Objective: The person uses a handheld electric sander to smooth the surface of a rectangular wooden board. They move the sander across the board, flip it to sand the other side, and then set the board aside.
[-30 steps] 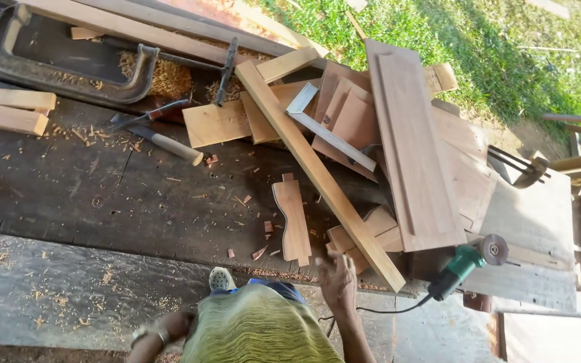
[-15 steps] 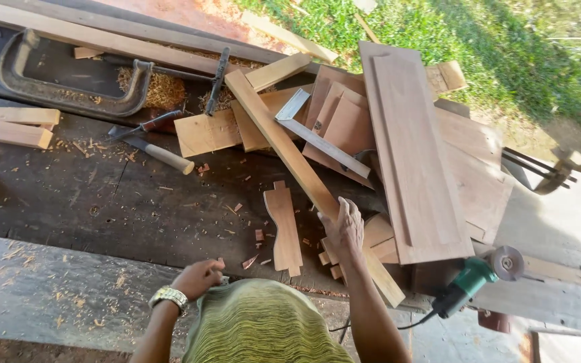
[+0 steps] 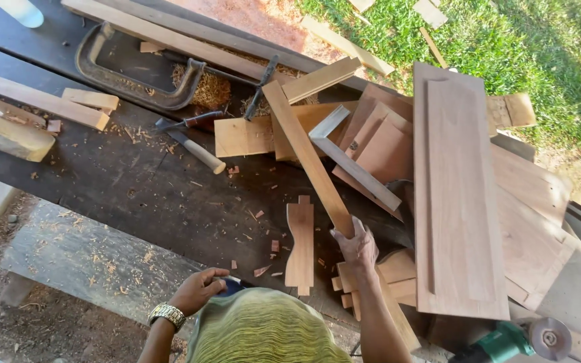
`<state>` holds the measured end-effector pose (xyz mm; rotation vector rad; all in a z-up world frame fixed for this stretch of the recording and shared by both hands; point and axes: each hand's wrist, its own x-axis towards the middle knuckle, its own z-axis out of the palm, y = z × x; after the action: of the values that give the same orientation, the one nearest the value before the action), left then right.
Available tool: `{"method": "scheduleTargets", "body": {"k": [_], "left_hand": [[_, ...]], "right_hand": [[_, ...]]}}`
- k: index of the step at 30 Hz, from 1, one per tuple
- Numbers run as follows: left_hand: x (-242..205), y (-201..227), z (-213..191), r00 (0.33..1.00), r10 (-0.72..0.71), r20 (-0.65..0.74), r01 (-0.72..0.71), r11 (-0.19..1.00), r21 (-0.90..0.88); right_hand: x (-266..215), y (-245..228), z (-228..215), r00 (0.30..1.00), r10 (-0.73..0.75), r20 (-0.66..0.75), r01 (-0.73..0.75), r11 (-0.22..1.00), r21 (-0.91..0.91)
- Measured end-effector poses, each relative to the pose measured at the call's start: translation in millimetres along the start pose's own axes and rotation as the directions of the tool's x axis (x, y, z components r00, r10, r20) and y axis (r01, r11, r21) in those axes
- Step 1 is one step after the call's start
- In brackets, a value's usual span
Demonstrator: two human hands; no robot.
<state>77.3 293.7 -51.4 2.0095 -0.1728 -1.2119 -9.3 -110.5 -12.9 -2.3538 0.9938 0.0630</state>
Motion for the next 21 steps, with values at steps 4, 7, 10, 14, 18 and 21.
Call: {"method": "scheduleTargets", "body": {"k": [4, 7, 10, 14, 18, 21], "left_hand": [[3, 17, -24, 1.0, 0.018, 0.002, -0.018, 0.996, -0.088], [23, 11, -61, 0.975, 0.193, -0.11, -0.203, 0.975, -0.092], [24, 35, -123, 0.861, 0.389, -0.327, -0.406, 0.914, 0.018], [23, 82, -224, 0.637, 0.571, -0.518, -0.528, 0.813, 0.247], [36, 98, -290, 0.563, 0.634, -0.529, -0.623, 0.747, 0.233], [51, 75, -312, 0.557, 0.661, -0.503, -0.656, 0.721, 0.222]], "right_hand": [[-12, -5, 13, 0.992, -0.067, -0.106, 0.06, 0.995, -0.074], [-31, -21, 22, 0.956, -0.196, -0.217, 0.163, 0.974, -0.16], [-58, -49, 25, 0.898, -0.323, -0.3, 0.249, 0.934, -0.257], [-82, -78, 43, 0.844, -0.405, -0.351, 0.257, 0.88, -0.399], [-103, -111, 83, 0.847, -0.411, -0.336, 0.222, 0.849, -0.479], [-123, -135, 115, 0.851, -0.424, -0.309, 0.243, 0.841, -0.483]]}}
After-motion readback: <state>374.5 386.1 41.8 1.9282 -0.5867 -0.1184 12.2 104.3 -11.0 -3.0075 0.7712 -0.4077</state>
